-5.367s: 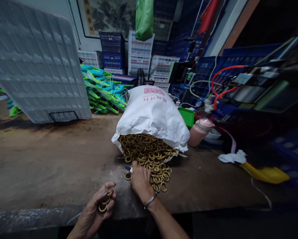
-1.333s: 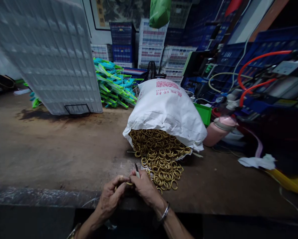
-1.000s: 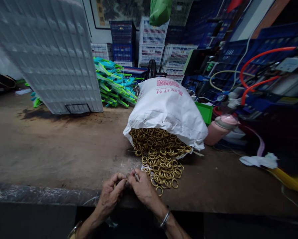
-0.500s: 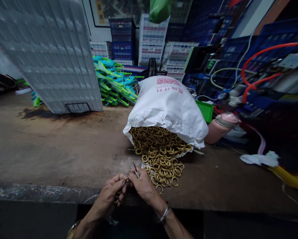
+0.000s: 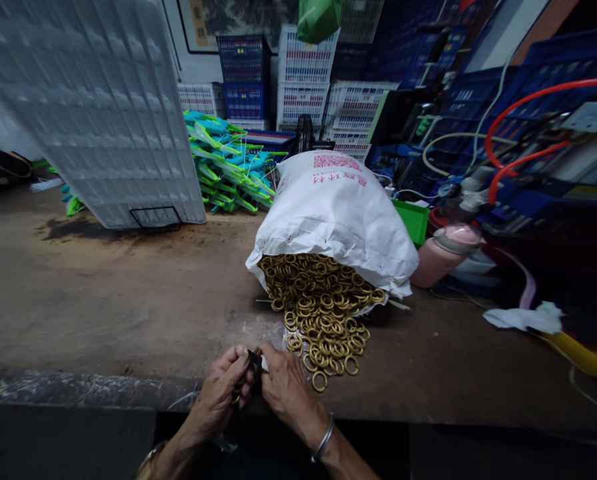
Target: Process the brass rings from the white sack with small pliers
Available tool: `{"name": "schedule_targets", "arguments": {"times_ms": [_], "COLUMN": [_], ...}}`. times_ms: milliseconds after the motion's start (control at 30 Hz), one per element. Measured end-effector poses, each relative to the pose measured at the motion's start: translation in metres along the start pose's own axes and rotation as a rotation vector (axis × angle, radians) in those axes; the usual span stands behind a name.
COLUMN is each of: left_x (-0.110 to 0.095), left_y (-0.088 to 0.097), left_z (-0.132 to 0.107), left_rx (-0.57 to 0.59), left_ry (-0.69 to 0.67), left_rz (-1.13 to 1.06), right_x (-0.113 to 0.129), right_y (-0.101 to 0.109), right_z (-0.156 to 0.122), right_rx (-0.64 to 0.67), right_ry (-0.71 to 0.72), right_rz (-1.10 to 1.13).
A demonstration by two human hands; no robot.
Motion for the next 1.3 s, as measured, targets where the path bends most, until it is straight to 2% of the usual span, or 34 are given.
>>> {"name": "schedule_targets", "arguments": {"times_ms": [233,433,567,700,800,900,1100,1300], "left_x": [0.000,-0.004,-0.005,-0.004,0.000,0.000,-0.004,0.004], "left_y": [0.003,0.007,0.010,0.004,-0.001,-0.001,0.006,0.008], "left_z": [-0.001,-0.001,-0.006,-0.016,-0.018,-0.013,-0.008,-0.006], "left_rx": [-0.064,-0.087,-0.080,0.002,0.067,0.073,0.091,0.146], "left_ry": [-0.002,-0.119,-0.084,-0.028,0.039,0.041,0.045,0.097], "left_rz": [0.114,0.233,0.233,0.148,-0.031,-0.212,-0.319,-0.497], "right_x": [0.005,-0.001,0.000,-0.007,-0.014,-0.017,-0.021,-0.022], "right_y": [0.002,-0.004,-0.001,0.015,0.033,0.044,0.042,0.041], "right_z": [0.000,0.000,0.000,0.008,0.017,0.025,0.036,0.034], "right_rx": [-0.005,0.042,-0.012,-0.083,-0.163,-0.221,-0.202,-0.219], "right_ry": [0.029,0.026,0.037,-0.074,-0.143,-0.150,-0.186,-0.172], "right_rz": [-0.091,-0.174,-0.273,-0.363,-0.427,-0.463,-0.509,-0.470]}}
Point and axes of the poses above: each hand's wrist, its own z-axis towards the middle knuckle, its own y-axis out of the back of the hand, x = y × z, the point moved 6 cm from there along z, towards the middle knuckle, and after that the axes turned 14 degrees about z, right-handed, at the moved point
